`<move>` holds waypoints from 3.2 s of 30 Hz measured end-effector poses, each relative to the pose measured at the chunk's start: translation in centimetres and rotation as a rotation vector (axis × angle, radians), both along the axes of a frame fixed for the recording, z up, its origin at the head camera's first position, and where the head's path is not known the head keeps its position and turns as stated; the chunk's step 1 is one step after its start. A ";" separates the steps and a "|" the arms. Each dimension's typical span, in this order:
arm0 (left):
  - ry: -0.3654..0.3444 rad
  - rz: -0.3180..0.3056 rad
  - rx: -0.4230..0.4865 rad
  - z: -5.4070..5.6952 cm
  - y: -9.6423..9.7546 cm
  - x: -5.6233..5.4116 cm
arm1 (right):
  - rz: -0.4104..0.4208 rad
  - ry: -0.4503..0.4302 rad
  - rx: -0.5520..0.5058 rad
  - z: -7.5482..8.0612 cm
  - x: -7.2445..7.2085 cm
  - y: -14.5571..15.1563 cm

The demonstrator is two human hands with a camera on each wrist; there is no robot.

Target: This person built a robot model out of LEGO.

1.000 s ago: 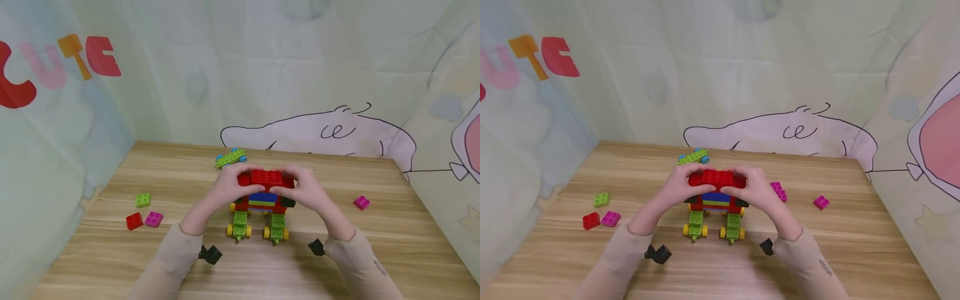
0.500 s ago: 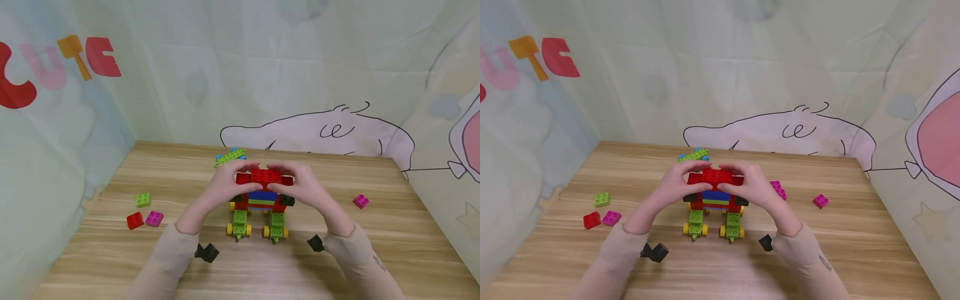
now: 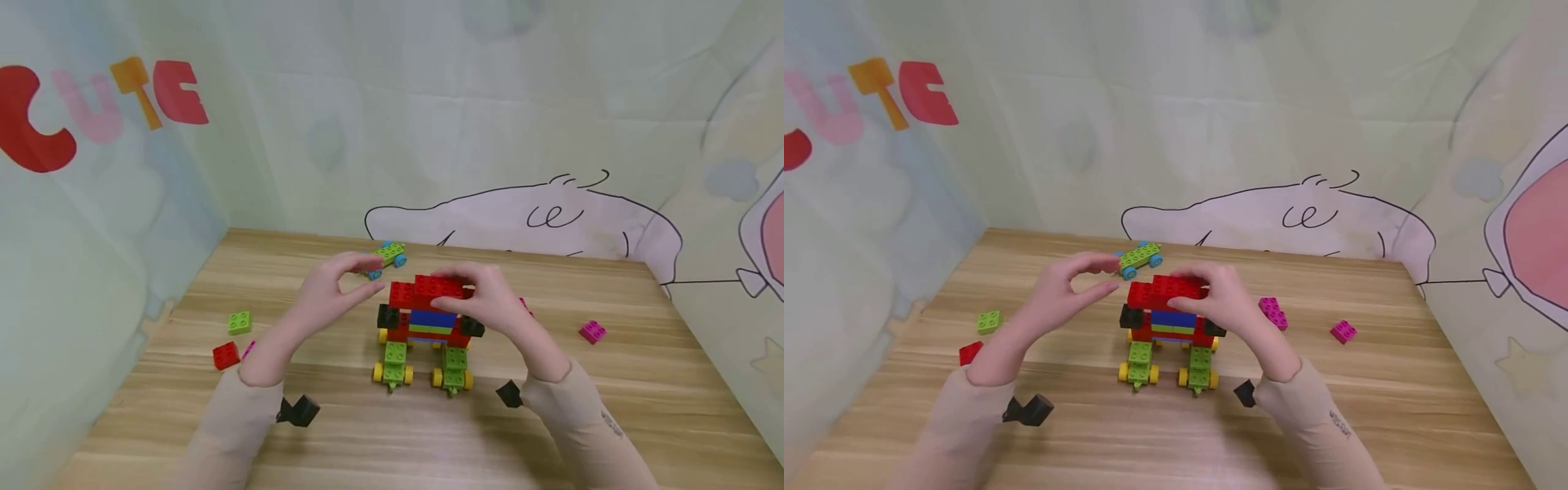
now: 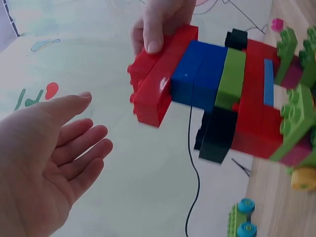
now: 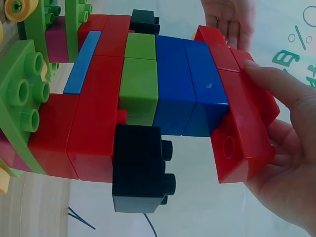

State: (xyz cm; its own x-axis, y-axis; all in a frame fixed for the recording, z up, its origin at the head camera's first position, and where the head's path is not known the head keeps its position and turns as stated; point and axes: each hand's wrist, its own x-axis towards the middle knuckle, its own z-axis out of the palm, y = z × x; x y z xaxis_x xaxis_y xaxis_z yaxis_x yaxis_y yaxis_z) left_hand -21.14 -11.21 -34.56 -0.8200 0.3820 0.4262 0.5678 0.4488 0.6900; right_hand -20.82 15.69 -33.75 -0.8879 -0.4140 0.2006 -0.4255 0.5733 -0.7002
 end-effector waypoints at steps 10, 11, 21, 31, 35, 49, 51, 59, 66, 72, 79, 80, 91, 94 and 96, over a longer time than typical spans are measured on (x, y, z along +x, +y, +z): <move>-0.087 0.089 -0.167 -1.4 -5.8 0.2 | -0.022 -0.003 -0.027 -0.1 0.2 0.0; -0.097 0.099 -0.177 -1.6 -6.4 0.3 | -0.024 0.002 -0.030 -0.1 0.2 0.0; -0.123 0.123 -0.245 -3.8 -13.0 1.4 | -0.039 -0.033 -0.027 -0.2 0.1 -0.1; -0.230 0.094 -0.335 -6.0 -16.2 1.5 | -0.037 -0.035 -0.037 -0.3 -0.1 -0.1; -0.277 0.071 -0.337 -6.9 -16.7 1.5 | -0.039 -0.037 -0.043 -0.5 -0.1 0.0; -0.414 -0.033 -0.360 -8.9 -17.3 1.4 | -0.042 -0.026 -0.048 -0.8 -0.2 0.0; -0.418 -0.036 -0.373 -9.0 -17.4 1.3 | -0.044 -0.037 -0.049 -0.7 -0.2 0.0; -0.407 -0.061 -0.401 -9.1 -17.3 1.3 | -0.045 -0.051 -0.052 -0.6 -0.2 0.0; -0.403 -0.053 -0.450 -9.4 -17.3 1.1 | -0.051 -0.078 -0.062 -0.6 -0.2 -0.1; -0.375 -0.027 -0.508 -9.5 -17.0 1.0 | -0.052 -0.078 -0.062 -0.6 -0.2 -0.1; -0.378 -0.003 -0.509 -9.5 -17.0 1.0 | -0.051 -0.068 -0.056 -0.5 -0.1 -0.1; -0.377 -0.001 -0.509 -9.5 -16.9 1.1 | -0.050 -0.067 -0.056 -0.6 -0.1 -0.1; -0.371 0.024 -0.451 -8.7 -16.0 1.1 | -0.050 -0.075 -0.059 -0.5 0.0 -0.1; -0.369 0.049 -0.429 -8.4 -15.6 1.0 | -0.053 -0.083 -0.061 -0.5 0.0 -0.1; -0.343 0.057 -0.414 -8.1 -15.2 1.0 | -0.055 -0.085 -0.058 -0.5 0.0 -0.1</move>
